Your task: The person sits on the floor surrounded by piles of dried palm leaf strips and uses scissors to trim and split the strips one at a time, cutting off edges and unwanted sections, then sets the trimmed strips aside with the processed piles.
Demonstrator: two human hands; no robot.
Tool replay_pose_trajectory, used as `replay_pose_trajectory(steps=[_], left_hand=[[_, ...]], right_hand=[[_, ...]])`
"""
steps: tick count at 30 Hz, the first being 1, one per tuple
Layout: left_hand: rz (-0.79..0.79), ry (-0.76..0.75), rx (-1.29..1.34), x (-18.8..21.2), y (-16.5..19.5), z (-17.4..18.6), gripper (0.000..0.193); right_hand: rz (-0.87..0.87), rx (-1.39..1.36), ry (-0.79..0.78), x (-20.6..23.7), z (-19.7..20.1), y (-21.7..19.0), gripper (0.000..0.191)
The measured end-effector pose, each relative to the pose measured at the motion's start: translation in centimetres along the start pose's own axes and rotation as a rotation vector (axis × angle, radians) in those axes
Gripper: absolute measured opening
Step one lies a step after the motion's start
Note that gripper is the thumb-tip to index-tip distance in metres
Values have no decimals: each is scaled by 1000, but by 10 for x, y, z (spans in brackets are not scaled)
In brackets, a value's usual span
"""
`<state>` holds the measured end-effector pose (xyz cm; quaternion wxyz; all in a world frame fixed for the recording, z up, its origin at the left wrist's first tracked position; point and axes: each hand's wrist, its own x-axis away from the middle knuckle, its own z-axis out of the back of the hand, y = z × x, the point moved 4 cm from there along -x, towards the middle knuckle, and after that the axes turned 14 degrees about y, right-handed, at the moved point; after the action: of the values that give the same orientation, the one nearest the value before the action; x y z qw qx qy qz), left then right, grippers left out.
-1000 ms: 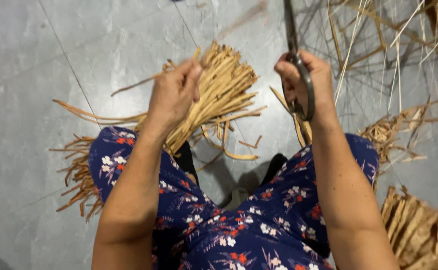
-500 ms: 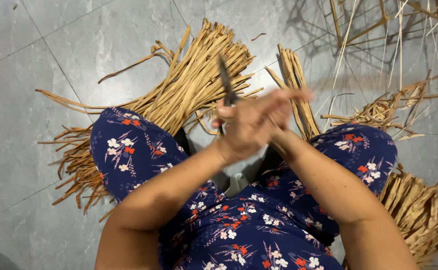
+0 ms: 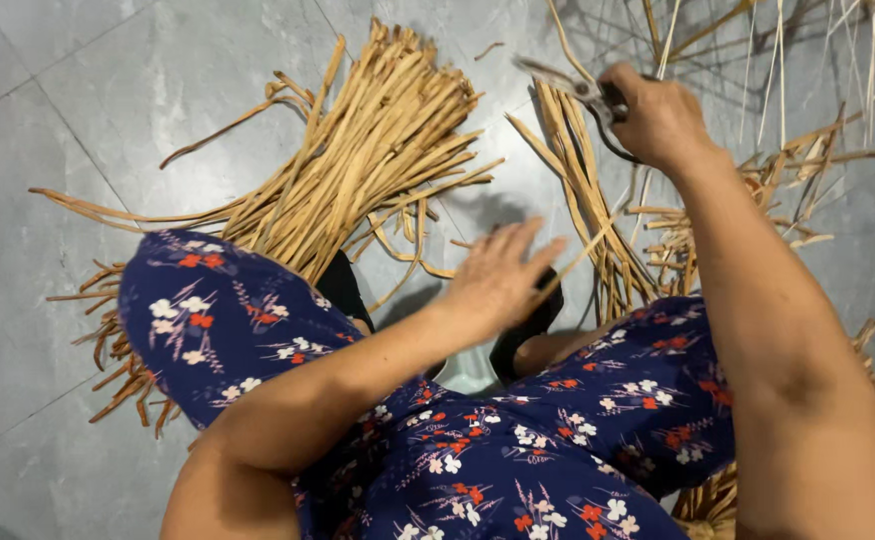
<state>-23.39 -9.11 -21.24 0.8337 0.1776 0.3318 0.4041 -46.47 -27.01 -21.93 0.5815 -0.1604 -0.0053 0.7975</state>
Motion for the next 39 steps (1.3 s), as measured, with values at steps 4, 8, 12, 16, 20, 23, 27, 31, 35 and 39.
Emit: replay_pose_trajectory(steps=[4, 8, 12, 16, 20, 23, 27, 31, 35, 39], left_hand=[[29, -277, -181, 16, -32, -35, 51], [41, -454, -268, 21, -54, -62, 40], [175, -560, -233, 20, -83, -90, 32], [287, -584, -364, 2, -132, -99, 34], [499, -463, -428, -12, -181, -79, 28], [637, -346, -471, -12, -207, -59, 29], [731, -172, -449, -10, -233, -46, 29], [736, -10, -442, -14, -243, -39, 41], [761, 81, -443, -19, -254, -32, 35], [828, 162, -452, -20, -269, -33, 28]], right_hand=[[-247, 280, -294, 52, -51, 79, 23], [-400, 294, -521, 108, -64, 119, 29], [-454, 325, -587, 130, -66, 128, 37], [-422, 298, -631, 138, -69, 125, 37], [-433, 335, -751, 145, -70, 123, 50], [-406, 365, -771, 146, -66, 112, 49], [-322, 370, -699, 118, -45, 58, 47], [-275, 308, -660, 96, 11, -25, 45], [-205, -32, -339, 88, 81, -92, 55], [-309, -224, -183, 78, 98, -107, 51]])
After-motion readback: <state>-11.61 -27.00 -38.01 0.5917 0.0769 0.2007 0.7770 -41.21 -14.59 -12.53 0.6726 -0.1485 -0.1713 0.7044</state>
